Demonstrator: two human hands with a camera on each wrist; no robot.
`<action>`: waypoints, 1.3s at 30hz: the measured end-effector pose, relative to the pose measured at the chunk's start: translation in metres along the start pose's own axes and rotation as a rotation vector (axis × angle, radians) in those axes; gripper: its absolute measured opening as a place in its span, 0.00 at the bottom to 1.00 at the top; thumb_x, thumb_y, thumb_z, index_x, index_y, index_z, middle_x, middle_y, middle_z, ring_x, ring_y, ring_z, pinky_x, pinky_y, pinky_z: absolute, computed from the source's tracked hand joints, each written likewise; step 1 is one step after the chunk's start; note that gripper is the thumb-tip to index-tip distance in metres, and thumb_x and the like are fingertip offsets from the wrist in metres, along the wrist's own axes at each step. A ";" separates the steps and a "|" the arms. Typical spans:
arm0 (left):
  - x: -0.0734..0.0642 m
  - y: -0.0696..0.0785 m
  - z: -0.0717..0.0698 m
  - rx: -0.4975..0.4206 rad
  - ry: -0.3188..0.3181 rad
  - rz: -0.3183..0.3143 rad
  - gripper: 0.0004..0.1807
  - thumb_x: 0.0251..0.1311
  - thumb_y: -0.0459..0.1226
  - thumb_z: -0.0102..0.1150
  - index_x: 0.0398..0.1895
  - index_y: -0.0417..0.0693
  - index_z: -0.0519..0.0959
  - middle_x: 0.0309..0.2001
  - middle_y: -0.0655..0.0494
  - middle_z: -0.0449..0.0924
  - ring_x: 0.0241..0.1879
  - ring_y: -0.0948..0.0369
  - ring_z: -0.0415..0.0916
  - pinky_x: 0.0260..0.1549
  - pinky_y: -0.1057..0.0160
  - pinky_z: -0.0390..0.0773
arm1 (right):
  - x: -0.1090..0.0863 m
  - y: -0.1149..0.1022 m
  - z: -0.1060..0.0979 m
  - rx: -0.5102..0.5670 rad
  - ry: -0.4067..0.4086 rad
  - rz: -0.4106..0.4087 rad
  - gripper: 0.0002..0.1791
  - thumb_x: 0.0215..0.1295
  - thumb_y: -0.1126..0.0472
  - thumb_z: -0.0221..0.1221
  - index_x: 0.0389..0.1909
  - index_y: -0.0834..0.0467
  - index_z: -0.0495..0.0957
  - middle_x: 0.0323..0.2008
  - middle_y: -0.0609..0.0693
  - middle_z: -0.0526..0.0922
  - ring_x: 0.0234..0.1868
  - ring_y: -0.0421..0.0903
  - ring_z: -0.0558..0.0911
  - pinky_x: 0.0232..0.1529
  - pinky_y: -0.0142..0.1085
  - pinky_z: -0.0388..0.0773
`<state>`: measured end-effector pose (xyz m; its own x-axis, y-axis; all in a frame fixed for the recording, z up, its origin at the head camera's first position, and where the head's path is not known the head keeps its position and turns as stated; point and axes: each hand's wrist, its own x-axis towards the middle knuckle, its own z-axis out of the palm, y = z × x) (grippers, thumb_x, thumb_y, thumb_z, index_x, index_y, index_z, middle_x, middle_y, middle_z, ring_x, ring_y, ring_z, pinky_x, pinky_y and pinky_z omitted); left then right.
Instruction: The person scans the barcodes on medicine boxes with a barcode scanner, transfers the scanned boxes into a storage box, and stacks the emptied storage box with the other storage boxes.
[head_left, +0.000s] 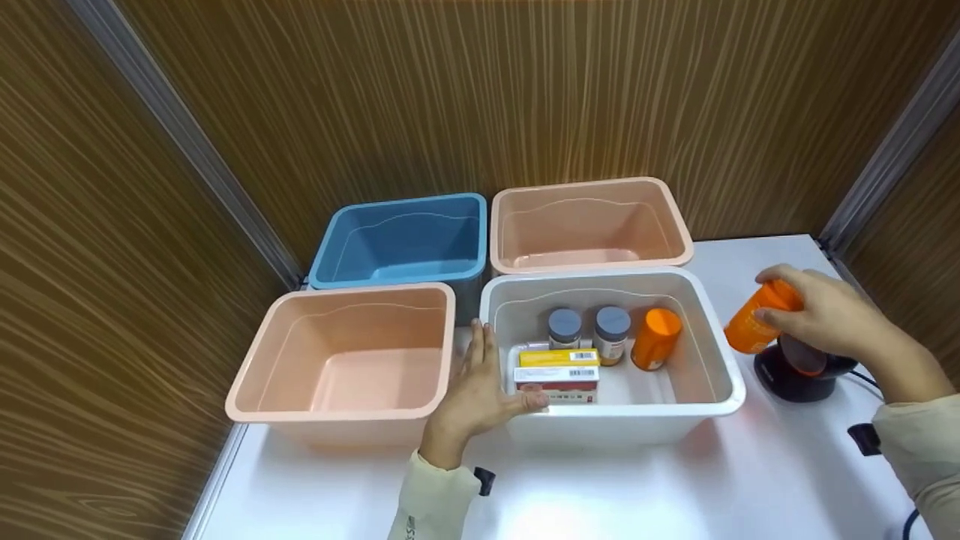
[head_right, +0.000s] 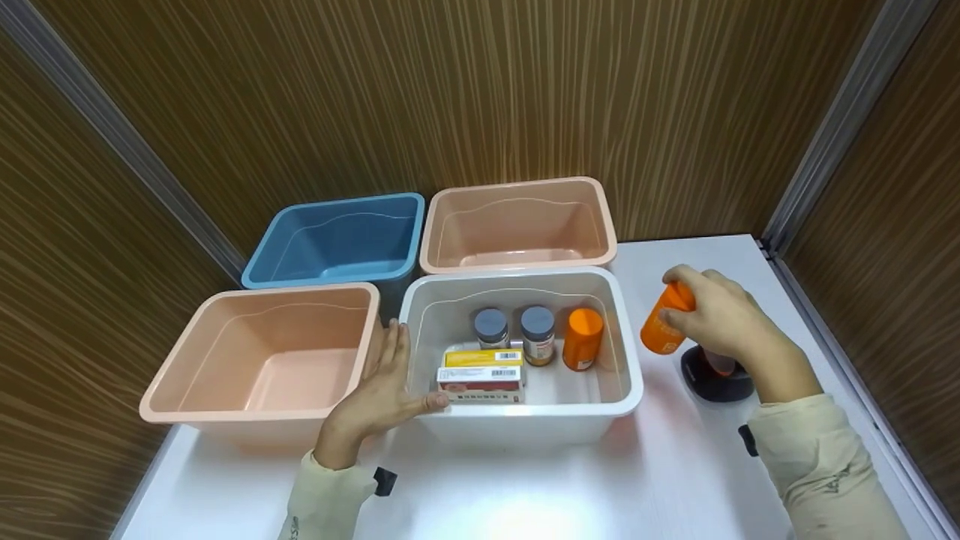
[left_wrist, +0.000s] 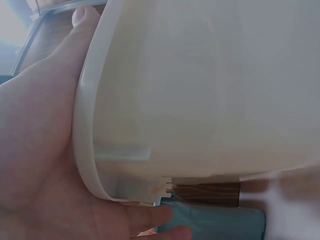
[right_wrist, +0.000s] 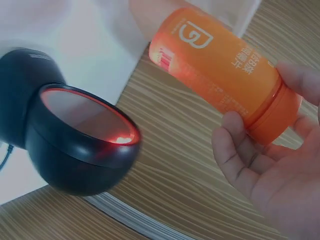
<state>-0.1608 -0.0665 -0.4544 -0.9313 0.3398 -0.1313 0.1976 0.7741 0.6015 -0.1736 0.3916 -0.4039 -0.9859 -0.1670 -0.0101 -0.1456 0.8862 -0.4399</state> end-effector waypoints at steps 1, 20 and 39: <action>0.000 0.001 0.000 -0.008 0.003 0.000 0.76 0.43 0.71 0.69 0.81 0.42 0.34 0.81 0.47 0.22 0.78 0.45 0.31 0.72 0.43 0.49 | -0.001 0.002 0.001 -0.009 -0.011 -0.002 0.28 0.68 0.53 0.64 0.63 0.63 0.69 0.44 0.66 0.77 0.40 0.60 0.76 0.34 0.50 0.76; -0.002 -0.002 0.004 -0.057 0.039 -0.017 0.77 0.42 0.70 0.71 0.82 0.44 0.32 0.80 0.49 0.20 0.77 0.43 0.40 0.70 0.43 0.54 | 0.011 -0.019 -0.012 -0.035 0.037 -0.005 0.34 0.66 0.52 0.66 0.66 0.66 0.67 0.46 0.67 0.78 0.42 0.62 0.77 0.39 0.57 0.73; 0.007 0.024 0.024 -0.076 0.026 -0.032 0.77 0.39 0.71 0.72 0.82 0.47 0.35 0.80 0.52 0.19 0.77 0.45 0.43 0.67 0.47 0.64 | 0.047 -0.072 -0.051 -0.023 0.159 -0.079 0.36 0.69 0.45 0.63 0.71 0.59 0.69 0.49 0.65 0.75 0.45 0.62 0.74 0.39 0.53 0.73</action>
<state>-0.1555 -0.0329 -0.4596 -0.9445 0.3009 -0.1316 0.1447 0.7409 0.6559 -0.2139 0.3415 -0.3268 -0.9717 -0.1676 0.1662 -0.2230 0.8828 -0.4134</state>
